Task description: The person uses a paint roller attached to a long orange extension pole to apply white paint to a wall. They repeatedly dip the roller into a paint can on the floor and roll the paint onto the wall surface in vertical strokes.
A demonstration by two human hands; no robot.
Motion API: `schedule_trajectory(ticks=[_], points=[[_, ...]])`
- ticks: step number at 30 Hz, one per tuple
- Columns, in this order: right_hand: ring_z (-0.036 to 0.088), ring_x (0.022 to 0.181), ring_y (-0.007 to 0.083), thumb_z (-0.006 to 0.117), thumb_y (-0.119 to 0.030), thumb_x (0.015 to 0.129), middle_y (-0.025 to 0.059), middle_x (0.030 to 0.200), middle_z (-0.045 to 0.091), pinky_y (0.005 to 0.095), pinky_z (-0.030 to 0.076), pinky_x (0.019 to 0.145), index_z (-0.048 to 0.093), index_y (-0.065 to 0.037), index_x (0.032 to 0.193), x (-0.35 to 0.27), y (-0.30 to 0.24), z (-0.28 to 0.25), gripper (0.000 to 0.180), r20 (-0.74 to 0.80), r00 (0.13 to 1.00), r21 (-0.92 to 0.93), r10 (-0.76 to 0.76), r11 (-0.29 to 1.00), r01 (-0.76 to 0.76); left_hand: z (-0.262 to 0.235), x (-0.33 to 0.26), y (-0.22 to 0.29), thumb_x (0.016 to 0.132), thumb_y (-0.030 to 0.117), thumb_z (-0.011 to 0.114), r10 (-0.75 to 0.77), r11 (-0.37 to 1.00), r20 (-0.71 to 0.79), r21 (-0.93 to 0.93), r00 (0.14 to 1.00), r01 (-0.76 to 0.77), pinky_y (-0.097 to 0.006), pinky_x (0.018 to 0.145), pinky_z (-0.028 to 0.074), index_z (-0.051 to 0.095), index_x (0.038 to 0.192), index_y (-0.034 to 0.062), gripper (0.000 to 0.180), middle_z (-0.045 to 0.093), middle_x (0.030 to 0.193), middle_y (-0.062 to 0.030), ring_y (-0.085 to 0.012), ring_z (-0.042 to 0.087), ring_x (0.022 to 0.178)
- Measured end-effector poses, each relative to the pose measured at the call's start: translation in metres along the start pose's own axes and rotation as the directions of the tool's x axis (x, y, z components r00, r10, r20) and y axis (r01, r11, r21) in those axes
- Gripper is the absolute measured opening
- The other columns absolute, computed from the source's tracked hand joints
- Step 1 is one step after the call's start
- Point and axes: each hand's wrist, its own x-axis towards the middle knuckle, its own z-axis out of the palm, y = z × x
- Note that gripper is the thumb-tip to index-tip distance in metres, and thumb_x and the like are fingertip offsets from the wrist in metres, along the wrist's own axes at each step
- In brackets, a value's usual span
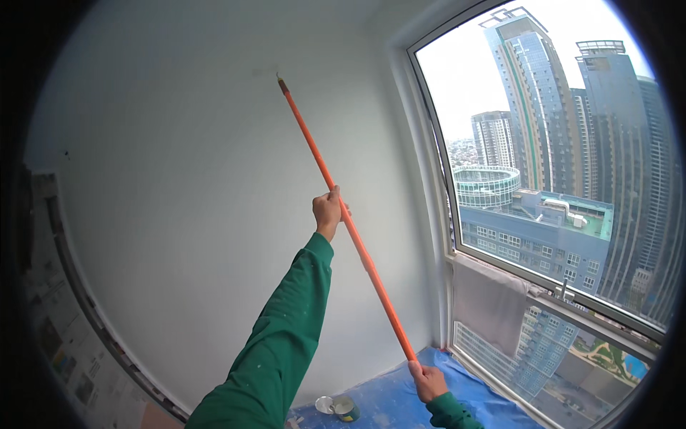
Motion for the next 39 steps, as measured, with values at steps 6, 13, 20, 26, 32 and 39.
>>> schedule_trajectory(ticks=[6,13,20,26,32,39], points=[[0.044,0.049,0.0104,0.049,-0.06,0.094,0.001,0.06,0.046,0.0291,0.039,0.047,0.052,-0.005,0.065,0.035,-0.078,0.02,0.062,0.076,0.993,0.041,-0.087,0.996,0.084,-0.015,0.023,0.025,0.099,0.031,0.047,0.102,0.993,-0.032,0.062,0.994,-0.1,-0.035,0.048,0.056,0.058,0.069,-0.0055,0.048,0.06,0.058,-0.0146,-0.0246,0.062,0.048],[0.043,0.045,0.0097,0.047,-0.062,0.093,0.0003,0.058,0.044,0.0285,0.037,0.041,0.051,-0.004,0.068,0.061,-0.121,0.024,0.063,0.053,0.988,0.031,-0.143,0.989,0.141,-0.014,0.075,0.053,0.098,0.033,0.048,0.15,0.978,-0.062,0.153,0.987,-0.139,-0.035,0.048,0.055,0.059,0.064,-0.0027,0.051,0.062,0.057,-0.0148,-0.0253,0.064,0.05],[0.048,0.049,0.0205,0.043,-0.063,0.094,0.0085,0.055,0.047,0.0365,0.04,0.05,0.051,-0.001,0.064,0.045,-0.147,0.019,0.069,-0.01,0.983,-0.031,-0.184,0.982,0.184,-0.008,0.075,0.074,0.098,0.036,0.043,0.076,0.985,-0.108,0.163,0.991,-0.058,-0.039,0.057,0.056,0.062,0.081,-0.0047,0.048,0.064,0.063,-0.0148,-0.0284,0.065,0.053],[0.047,0.052,0.0117,0.044,-0.06,0.095,0.0031,0.056,0.048,0.0302,0.04,0.05,0.053,-0.004,0.063,-0.015,-0.083,0.013,0.065,-0.04,0.988,-0.105,-0.147,0.984,0.142,-0.012,0.058,0.044,0.098,0.035,0.039,0.109,0.972,-0.084,0.216,0.99,-0.088,-0.038,0.055,0.055,0.062,0.09,-0.0038,0.046,0.061,0.063,-0.0136,-0.0285,0.063,0.05],[0.05,0.056,0.0211,0.046,-0.053,0.096,0.0134,0.057,0.049,0.039,0.041,0.056,0.057,0.003,0.073,-0.088,0.011,0.002,0.062,-0.039,0.999,-0.063,0.029,0.998,-0.031,-0.004,0.0,0.017,0.097,0.036,0.04,-0.007,0.999,-0.112,0.04,0.994,0.011,-0.036,0.052,0.054,0.06,0.1,-0.004,0.044,0.059,0.061,-0.0117,-0.0235,0.061,0.047],[0.053,0.066,0.03,0.038,-0.05,0.1,0.0192,0.073,0.059,0.0457,0.039,0.059,0.06,-0.001,0.08,-0.181,0.108,-0.025,0.057,-0.015,0.992,-0.327,-0.128,0.938,0.117,0.001,-0.084,-0.05,0.1,0.036,0.043,-0.151,0.985,-0.094,-0.099,0.984,0.142,-0.03,0.04,0.049,0.057,0.105,-0.0043,0.043,0.054,0.057,-0.0081,-0.0176,0.056,0.043]])
